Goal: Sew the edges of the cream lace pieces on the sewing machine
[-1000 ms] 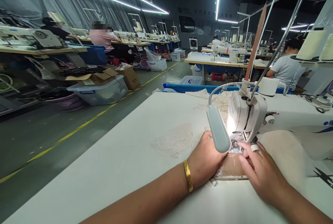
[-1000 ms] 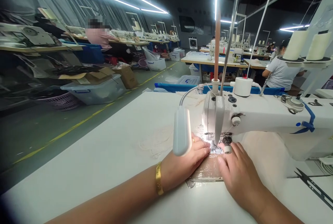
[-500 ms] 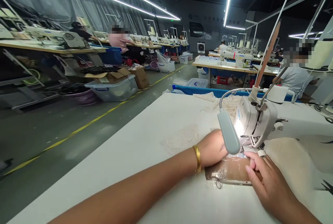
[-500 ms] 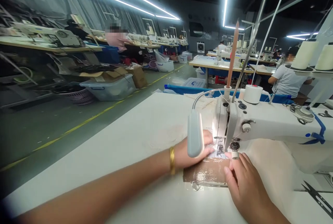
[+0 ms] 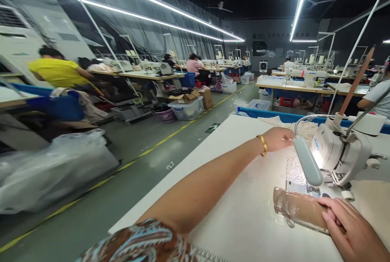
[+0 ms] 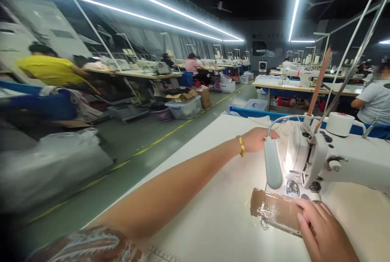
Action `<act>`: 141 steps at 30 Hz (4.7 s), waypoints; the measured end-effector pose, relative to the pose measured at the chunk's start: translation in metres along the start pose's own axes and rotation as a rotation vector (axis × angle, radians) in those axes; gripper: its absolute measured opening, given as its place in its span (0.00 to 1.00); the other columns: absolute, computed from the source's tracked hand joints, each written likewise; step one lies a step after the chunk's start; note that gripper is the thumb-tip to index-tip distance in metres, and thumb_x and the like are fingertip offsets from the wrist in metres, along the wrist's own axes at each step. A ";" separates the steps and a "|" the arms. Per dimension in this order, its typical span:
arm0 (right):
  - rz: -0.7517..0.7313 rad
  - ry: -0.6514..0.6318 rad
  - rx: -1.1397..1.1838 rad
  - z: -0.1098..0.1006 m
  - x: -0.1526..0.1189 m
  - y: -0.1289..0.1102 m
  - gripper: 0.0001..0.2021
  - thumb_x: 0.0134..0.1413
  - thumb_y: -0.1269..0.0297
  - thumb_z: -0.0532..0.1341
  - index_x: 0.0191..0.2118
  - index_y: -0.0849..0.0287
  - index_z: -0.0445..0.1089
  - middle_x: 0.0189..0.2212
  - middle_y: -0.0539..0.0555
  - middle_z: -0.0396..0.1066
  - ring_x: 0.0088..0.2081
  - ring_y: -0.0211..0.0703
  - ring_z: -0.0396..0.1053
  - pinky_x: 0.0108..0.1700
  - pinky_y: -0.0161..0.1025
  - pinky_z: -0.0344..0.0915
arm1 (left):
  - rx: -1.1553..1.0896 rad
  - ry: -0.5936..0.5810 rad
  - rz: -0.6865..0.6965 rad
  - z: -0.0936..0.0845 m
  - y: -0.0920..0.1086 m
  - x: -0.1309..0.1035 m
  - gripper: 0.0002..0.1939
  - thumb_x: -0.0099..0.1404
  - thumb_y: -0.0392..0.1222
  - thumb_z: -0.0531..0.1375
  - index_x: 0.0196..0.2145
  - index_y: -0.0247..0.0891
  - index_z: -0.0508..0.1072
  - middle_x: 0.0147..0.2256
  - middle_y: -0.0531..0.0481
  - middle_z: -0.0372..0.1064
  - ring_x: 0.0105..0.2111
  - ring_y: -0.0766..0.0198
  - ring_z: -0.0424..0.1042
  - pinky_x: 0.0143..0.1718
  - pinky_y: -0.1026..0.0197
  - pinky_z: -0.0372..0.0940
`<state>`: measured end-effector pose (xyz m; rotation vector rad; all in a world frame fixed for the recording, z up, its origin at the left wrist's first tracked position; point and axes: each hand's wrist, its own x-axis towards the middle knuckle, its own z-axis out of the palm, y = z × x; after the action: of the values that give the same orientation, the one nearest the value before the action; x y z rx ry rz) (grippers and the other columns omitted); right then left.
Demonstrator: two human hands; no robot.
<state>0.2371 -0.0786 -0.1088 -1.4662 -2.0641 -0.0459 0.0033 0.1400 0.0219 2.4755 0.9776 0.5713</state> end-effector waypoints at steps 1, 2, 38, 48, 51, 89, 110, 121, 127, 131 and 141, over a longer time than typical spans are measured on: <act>-0.019 0.005 -0.003 0.003 -0.001 0.002 0.12 0.73 0.60 0.52 0.54 0.49 0.70 0.44 0.53 0.79 0.42 0.48 0.79 0.41 0.42 0.76 | 0.013 -0.006 -0.036 -0.013 -0.010 -0.014 0.12 0.67 0.47 0.62 0.44 0.41 0.82 0.43 0.49 0.81 0.44 0.56 0.77 0.47 0.59 0.71; -0.036 0.005 -0.011 0.006 -0.003 0.005 0.12 0.74 0.60 0.52 0.54 0.49 0.70 0.45 0.53 0.79 0.44 0.48 0.79 0.43 0.42 0.76 | 0.027 -0.007 -0.080 -0.025 -0.021 -0.029 0.12 0.66 0.46 0.62 0.43 0.41 0.82 0.44 0.49 0.81 0.44 0.56 0.77 0.47 0.59 0.70; -0.091 -0.026 -0.002 0.017 -0.007 0.016 0.12 0.71 0.60 0.56 0.52 0.49 0.76 0.45 0.53 0.79 0.46 0.50 0.79 0.48 0.43 0.77 | -0.082 0.108 -0.407 -0.016 -0.044 -0.137 0.05 0.57 0.39 0.56 0.28 0.40 0.72 0.35 0.50 0.76 0.37 0.58 0.74 0.39 0.60 0.67; 0.183 -0.153 0.374 -0.026 0.010 -0.029 0.17 0.74 0.52 0.53 0.60 0.48 0.69 0.55 0.59 0.72 0.53 0.53 0.72 0.49 0.45 0.75 | -0.364 -0.374 -0.045 -0.033 0.073 -0.131 0.07 0.69 0.44 0.56 0.35 0.41 0.69 0.30 0.55 0.69 0.30 0.65 0.66 0.32 0.64 0.61; 0.238 -0.314 0.698 -0.044 0.017 -0.043 0.24 0.73 0.42 0.51 0.65 0.47 0.66 0.59 0.59 0.68 0.49 0.51 0.70 0.54 0.49 0.72 | -0.427 -0.535 0.046 -0.015 0.092 -0.122 0.08 0.71 0.44 0.56 0.34 0.40 0.70 0.30 0.55 0.67 0.30 0.65 0.65 0.33 0.64 0.61; 0.446 -0.146 0.761 -0.041 0.033 -0.056 0.09 0.66 0.61 0.60 0.33 0.55 0.65 0.27 0.45 0.61 0.31 0.40 0.58 0.34 0.37 0.55 | -0.498 -0.295 -0.245 0.059 0.062 -0.102 0.17 0.63 0.57 0.62 0.31 0.40 0.76 0.33 0.52 0.74 0.36 0.58 0.70 0.39 0.59 0.63; 0.444 -0.301 0.825 -0.056 0.030 -0.113 0.08 0.61 0.66 0.62 0.31 0.55 0.63 0.29 0.47 0.66 0.32 0.40 0.63 0.34 0.36 0.58 | -0.344 -0.556 -0.110 -0.024 0.096 -0.102 0.11 0.64 0.47 0.62 0.29 0.38 0.75 0.25 0.56 0.66 0.27 0.67 0.63 0.28 0.66 0.58; 0.266 -0.201 0.160 -0.032 0.029 -0.054 0.14 0.61 0.74 0.60 0.29 0.55 0.54 0.29 0.48 0.65 0.33 0.43 0.61 0.36 0.39 0.57 | -0.154 -0.526 -0.086 0.076 0.036 -0.035 0.12 0.54 0.48 0.69 0.26 0.40 0.72 0.23 0.58 0.65 0.26 0.63 0.64 0.30 0.62 0.58; 0.004 -0.161 0.228 -0.037 0.027 -0.039 0.09 0.69 0.74 0.53 0.43 0.55 0.68 0.36 0.53 0.70 0.38 0.47 0.62 0.41 0.44 0.63 | -0.159 -0.528 -0.085 0.072 0.036 -0.036 0.13 0.55 0.50 0.70 0.27 0.40 0.73 0.23 0.58 0.66 0.27 0.63 0.64 0.31 0.62 0.58; -0.097 -0.145 0.185 -0.024 0.019 -0.042 0.15 0.63 0.80 0.52 0.47 0.56 0.70 0.37 0.55 0.67 0.39 0.49 0.60 0.41 0.45 0.63 | -0.143 -0.525 -0.100 0.068 0.038 -0.033 0.16 0.54 0.51 0.70 0.24 0.40 0.71 0.21 0.59 0.63 0.24 0.64 0.61 0.28 0.62 0.57; -0.098 -0.071 0.195 -0.024 0.018 -0.046 0.16 0.59 0.84 0.51 0.42 0.58 0.69 0.34 0.53 0.64 0.37 0.47 0.58 0.38 0.42 0.62 | 0.037 -0.104 -0.006 0.062 0.042 -0.054 0.06 0.66 0.42 0.57 0.31 0.40 0.68 0.34 0.48 0.70 0.36 0.55 0.70 0.39 0.56 0.66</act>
<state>0.2043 -0.0895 -0.0659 -1.2653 -2.1307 0.1660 0.0217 0.0594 -0.0198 2.5058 0.9635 0.4220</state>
